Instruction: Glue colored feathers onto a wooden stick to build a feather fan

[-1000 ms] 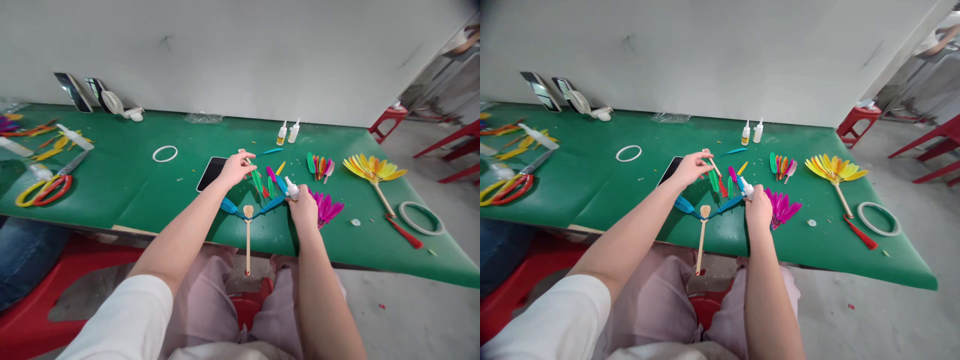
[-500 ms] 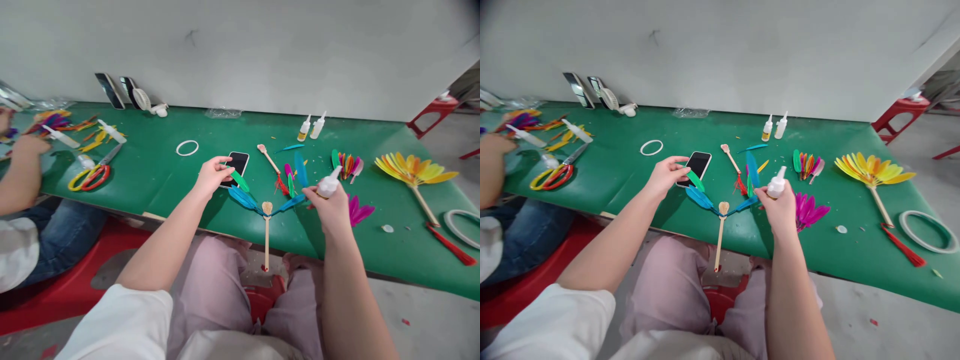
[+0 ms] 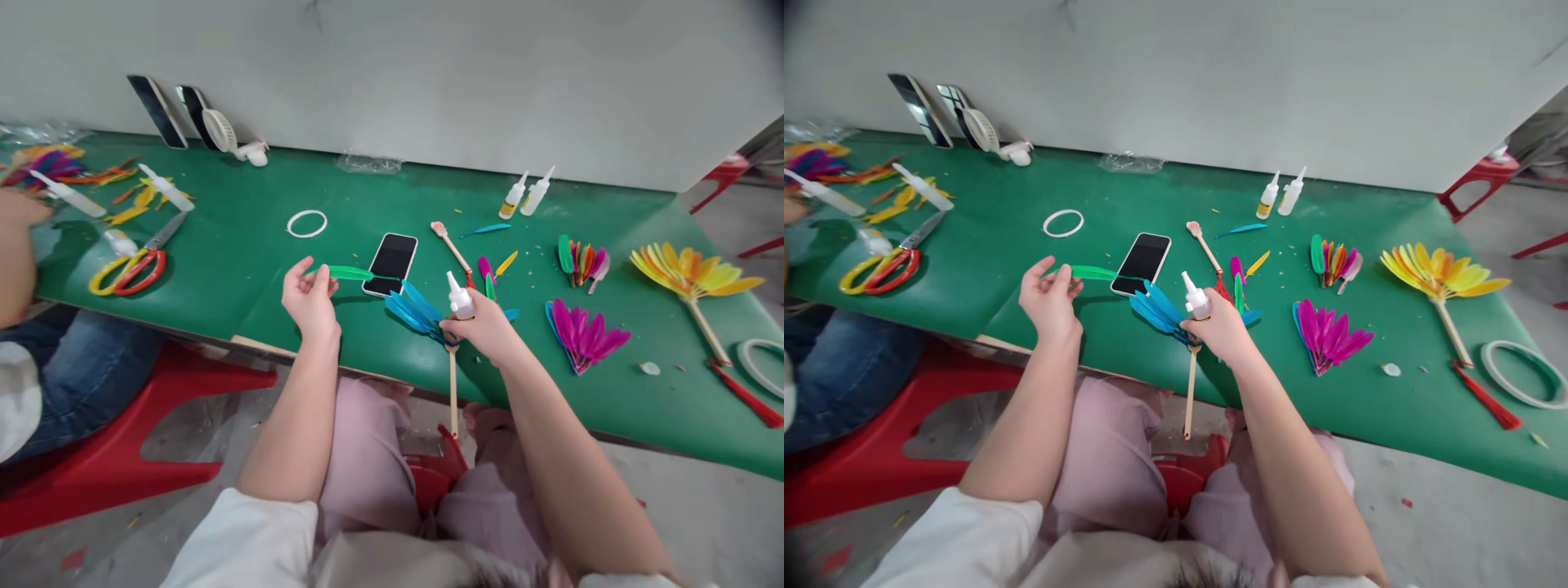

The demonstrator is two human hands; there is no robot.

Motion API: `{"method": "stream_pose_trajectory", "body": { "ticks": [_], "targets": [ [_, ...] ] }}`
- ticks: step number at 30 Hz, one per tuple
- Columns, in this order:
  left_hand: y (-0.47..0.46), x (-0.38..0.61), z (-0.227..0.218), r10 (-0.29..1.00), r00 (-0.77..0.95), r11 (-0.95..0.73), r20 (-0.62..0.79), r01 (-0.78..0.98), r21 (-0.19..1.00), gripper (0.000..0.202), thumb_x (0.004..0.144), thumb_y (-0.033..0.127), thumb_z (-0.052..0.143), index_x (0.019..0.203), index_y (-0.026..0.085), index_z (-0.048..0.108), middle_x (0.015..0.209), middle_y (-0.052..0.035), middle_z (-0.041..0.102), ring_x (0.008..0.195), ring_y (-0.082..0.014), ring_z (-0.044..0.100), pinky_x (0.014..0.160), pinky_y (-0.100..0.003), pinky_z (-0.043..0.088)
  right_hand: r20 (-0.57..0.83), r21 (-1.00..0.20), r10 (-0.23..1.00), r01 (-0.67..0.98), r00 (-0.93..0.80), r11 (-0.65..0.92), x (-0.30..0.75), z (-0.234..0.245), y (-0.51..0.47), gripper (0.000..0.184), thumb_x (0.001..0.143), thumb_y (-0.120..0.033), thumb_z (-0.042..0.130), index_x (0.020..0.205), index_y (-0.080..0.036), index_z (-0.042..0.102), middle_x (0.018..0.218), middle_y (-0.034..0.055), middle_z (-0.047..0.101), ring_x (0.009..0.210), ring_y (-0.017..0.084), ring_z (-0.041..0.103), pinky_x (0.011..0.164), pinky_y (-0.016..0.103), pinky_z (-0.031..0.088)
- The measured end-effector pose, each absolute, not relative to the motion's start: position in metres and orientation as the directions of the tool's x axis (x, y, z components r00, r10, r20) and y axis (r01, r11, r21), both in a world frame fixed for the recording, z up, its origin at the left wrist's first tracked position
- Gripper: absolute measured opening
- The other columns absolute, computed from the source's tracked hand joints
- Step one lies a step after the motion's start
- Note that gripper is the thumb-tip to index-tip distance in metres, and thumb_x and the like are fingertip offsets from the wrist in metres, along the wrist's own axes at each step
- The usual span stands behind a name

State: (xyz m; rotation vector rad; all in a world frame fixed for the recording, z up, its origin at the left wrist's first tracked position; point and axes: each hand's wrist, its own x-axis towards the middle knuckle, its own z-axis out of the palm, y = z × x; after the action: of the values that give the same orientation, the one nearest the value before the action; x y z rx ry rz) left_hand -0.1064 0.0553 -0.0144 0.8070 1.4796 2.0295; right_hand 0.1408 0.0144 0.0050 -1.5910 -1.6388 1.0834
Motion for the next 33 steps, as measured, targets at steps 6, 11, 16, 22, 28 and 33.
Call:
{"method": "stream_pose_trajectory", "body": {
  "ticks": [6, 11, 16, 22, 28, 33],
  "targets": [
    [0.055, -0.109, -0.02, 0.668, -0.722, -0.257, 0.182, 0.005, 0.966, 0.037, 0.068, 0.027, 0.063, 0.102, 0.019, 0.052, 0.072, 0.0027, 0.051, 0.062, -0.0073, 0.056, 0.06, -0.02, 0.05, -0.101, -0.829, 0.992, 0.558, -0.071, -0.045, 0.135, -0.001, 0.013, 0.027, 0.061, -0.031, 0.064, 0.076, -0.023, 0.043, 0.067, -0.0036, 0.057, 0.062, 0.016, 0.054, 0.058, 0.028, 0.04],
    [0.054, -0.109, -0.02, 0.69, -0.699, -0.217, 0.189, 0.049, 0.975, 0.037, 0.071, 0.031, 0.059, 0.105, 0.021, 0.05, 0.078, 0.0006, 0.055, 0.066, -0.0088, 0.058, 0.06, -0.021, 0.05, -0.084, -0.783, 0.994, 0.621, -0.064, -0.026, 0.131, 0.001, 0.01, 0.025, 0.062, -0.028, 0.063, 0.076, -0.022, 0.044, 0.068, -0.0034, 0.057, 0.064, 0.016, 0.053, 0.058, 0.026, 0.038],
    [0.053, -0.107, -0.019, 0.693, -0.697, -0.227, 0.183, 0.029, 0.973, 0.037, 0.071, 0.031, 0.061, 0.104, 0.021, 0.05, 0.075, 0.0014, 0.053, 0.065, -0.0088, 0.057, 0.06, -0.021, 0.05, -0.058, -0.734, 0.997, 0.679, -0.049, -0.009, 0.132, 0.003, 0.008, 0.021, 0.063, -0.027, 0.062, 0.077, -0.022, 0.047, 0.067, -0.004, 0.055, 0.062, 0.014, 0.051, 0.056, 0.023, 0.035],
    [0.053, -0.108, -0.018, 0.707, -0.691, -0.239, 0.153, -0.029, 0.971, 0.04, 0.068, 0.027, 0.065, 0.105, 0.019, 0.051, 0.069, 0.0027, 0.05, 0.062, -0.0088, 0.055, 0.055, -0.02, 0.048, -0.058, -0.741, 0.997, 0.672, -0.058, -0.004, 0.131, 0.002, 0.006, 0.022, 0.063, -0.029, 0.062, 0.077, -0.022, 0.047, 0.068, -0.0039, 0.056, 0.063, 0.014, 0.051, 0.057, 0.023, 0.034],
    [0.056, -0.095, -0.006, 0.756, -0.626, -0.189, 0.192, 0.072, 0.979, 0.046, 0.068, 0.028, 0.066, 0.11, 0.02, 0.051, 0.068, 0.0028, 0.054, 0.068, -0.0098, 0.056, 0.063, -0.021, 0.045, 0.034, -0.808, 0.993, 0.587, 0.115, -0.04, 0.154, 0.008, 0.006, 0.028, 0.061, -0.035, 0.065, 0.079, -0.02, 0.05, 0.066, -0.0027, 0.056, 0.059, 0.013, 0.05, 0.054, 0.024, 0.036],
    [0.053, -0.061, 0.004, 0.935, -0.331, -0.115, 0.127, 0.056, 0.992, 0.049, 0.065, 0.024, 0.067, 0.112, 0.019, 0.052, 0.061, 0.0043, 0.055, 0.062, -0.0103, 0.056, 0.064, -0.023, 0.045, 0.07, -0.915, 0.917, 0.392, 0.393, -0.098, 0.203, 0.01, 0.0, 0.037, 0.055, -0.037, 0.071, 0.078, -0.019, 0.048, 0.063, -0.0035, 0.056, 0.05, 0.011, 0.049, 0.046, 0.023, 0.038]
  ]
}}
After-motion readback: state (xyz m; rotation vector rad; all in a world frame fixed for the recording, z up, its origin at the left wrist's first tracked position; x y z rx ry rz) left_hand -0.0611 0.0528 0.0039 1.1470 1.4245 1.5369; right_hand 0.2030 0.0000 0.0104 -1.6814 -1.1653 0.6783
